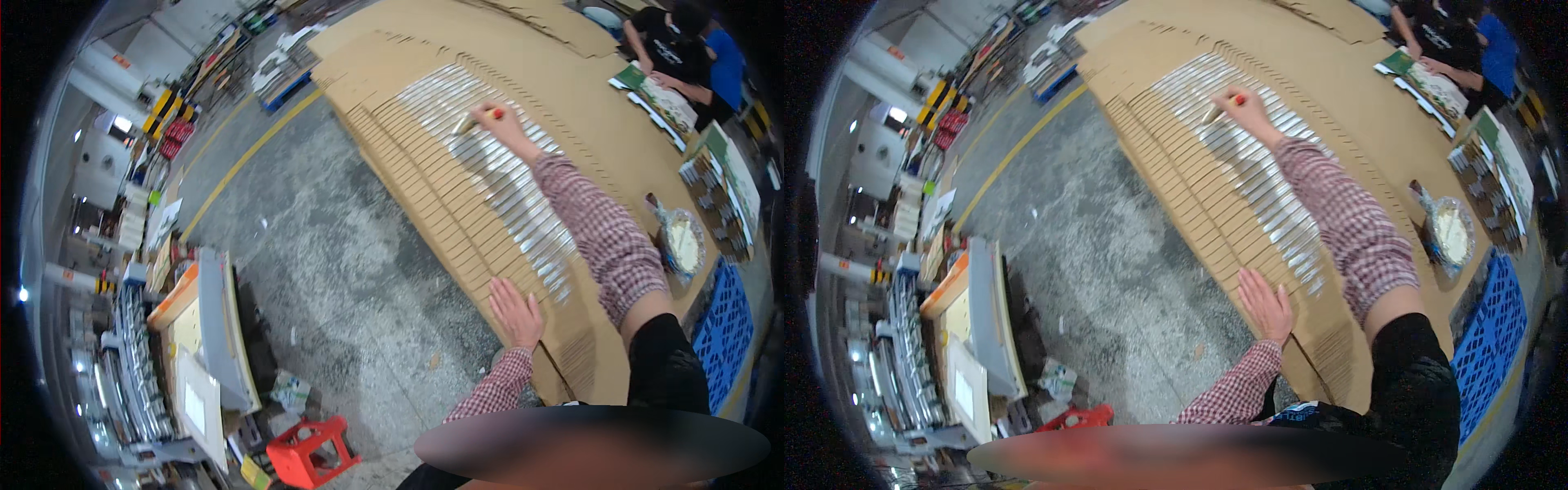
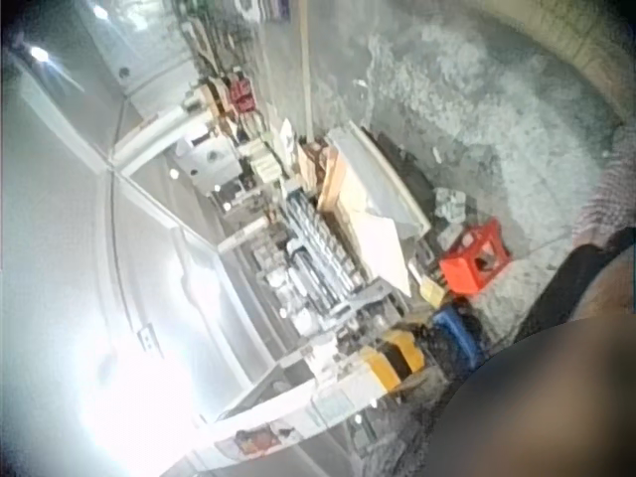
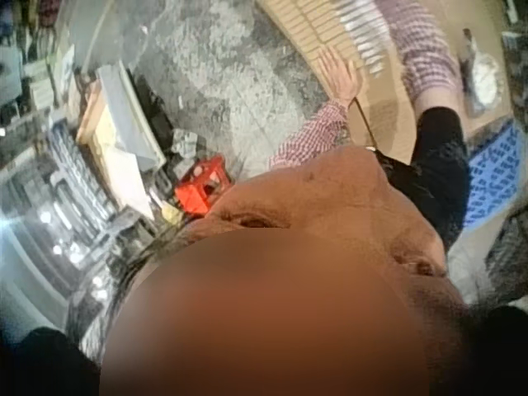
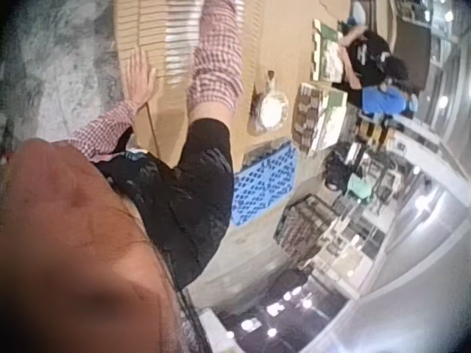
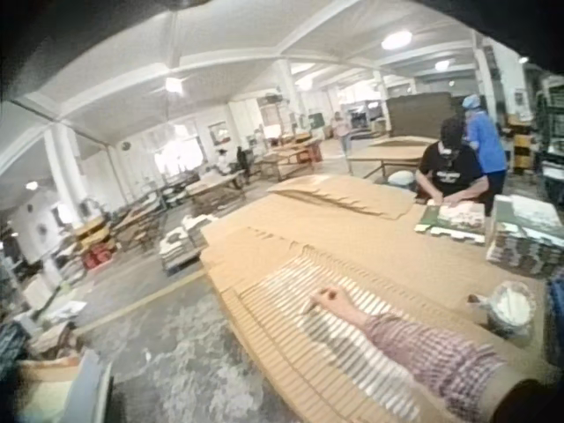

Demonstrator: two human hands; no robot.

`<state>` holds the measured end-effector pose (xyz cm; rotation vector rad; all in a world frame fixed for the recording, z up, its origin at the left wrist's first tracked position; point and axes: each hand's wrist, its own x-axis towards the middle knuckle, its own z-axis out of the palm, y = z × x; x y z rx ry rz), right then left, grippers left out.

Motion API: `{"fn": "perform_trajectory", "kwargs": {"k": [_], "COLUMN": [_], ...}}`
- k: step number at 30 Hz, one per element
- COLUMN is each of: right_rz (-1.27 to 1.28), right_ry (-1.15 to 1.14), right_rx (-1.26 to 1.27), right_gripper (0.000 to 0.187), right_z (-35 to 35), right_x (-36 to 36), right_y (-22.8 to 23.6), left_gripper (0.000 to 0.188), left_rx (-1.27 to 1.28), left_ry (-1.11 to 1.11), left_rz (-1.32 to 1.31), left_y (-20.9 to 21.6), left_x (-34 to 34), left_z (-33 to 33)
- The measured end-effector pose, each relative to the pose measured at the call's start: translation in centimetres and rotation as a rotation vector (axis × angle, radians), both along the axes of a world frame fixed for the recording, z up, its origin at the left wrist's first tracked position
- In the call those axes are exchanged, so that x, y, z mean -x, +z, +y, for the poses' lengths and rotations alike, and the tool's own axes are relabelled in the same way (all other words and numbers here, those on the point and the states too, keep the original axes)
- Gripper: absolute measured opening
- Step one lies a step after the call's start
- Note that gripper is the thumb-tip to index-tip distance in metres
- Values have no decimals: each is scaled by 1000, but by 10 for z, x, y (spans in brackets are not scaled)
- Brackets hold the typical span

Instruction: Apply adhesive or white paint to a stack of fan-folded cardboard products using a brush.

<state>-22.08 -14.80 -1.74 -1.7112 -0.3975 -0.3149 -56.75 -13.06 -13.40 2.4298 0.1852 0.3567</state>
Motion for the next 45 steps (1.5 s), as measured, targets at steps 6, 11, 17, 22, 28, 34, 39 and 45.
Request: {"fn": "perform_trajectory", "kwargs": {"k": [6, 11, 17, 22, 28, 34, 39, 45], "right_rz": [354, 375, 187, 332, 345, 448, 500, 482], "right_ry": [12, -71, -536, -972, -1012, -997, -941, -937], "right_rx": [175, -99, -77, 301, 410, 115, -196, -257], "right_gripper": [27, 14, 17, 20, 29, 29, 27, 27], "right_z": [-76, -215, -418, -500, -536, -543, -556, -551], "right_x": [43, 159, 259, 285, 264, 265, 281, 282], "right_y": [-5, 57, 76, 5, -81, -66, -45, -49], "left_gripper": [65, 66, 65, 63, 60, 60, 61, 60], "left_rx": [-18, -149, -253, -295, -238, -246, -153, -96], "left_ry": [11, 59, 113, 111, 125, 156, 115, 69], "left_rz": [26, 88, -19, 13, -32, -13, -53, -97], "left_y": [-5, 10, -5, -8, -10, -12, -9, -7], "left_x": [-2, -11, -14, -10, -9, -12, -8, 25], "left_z": [-5, -11, -11, -11, -10, -6, -9, -21]}}
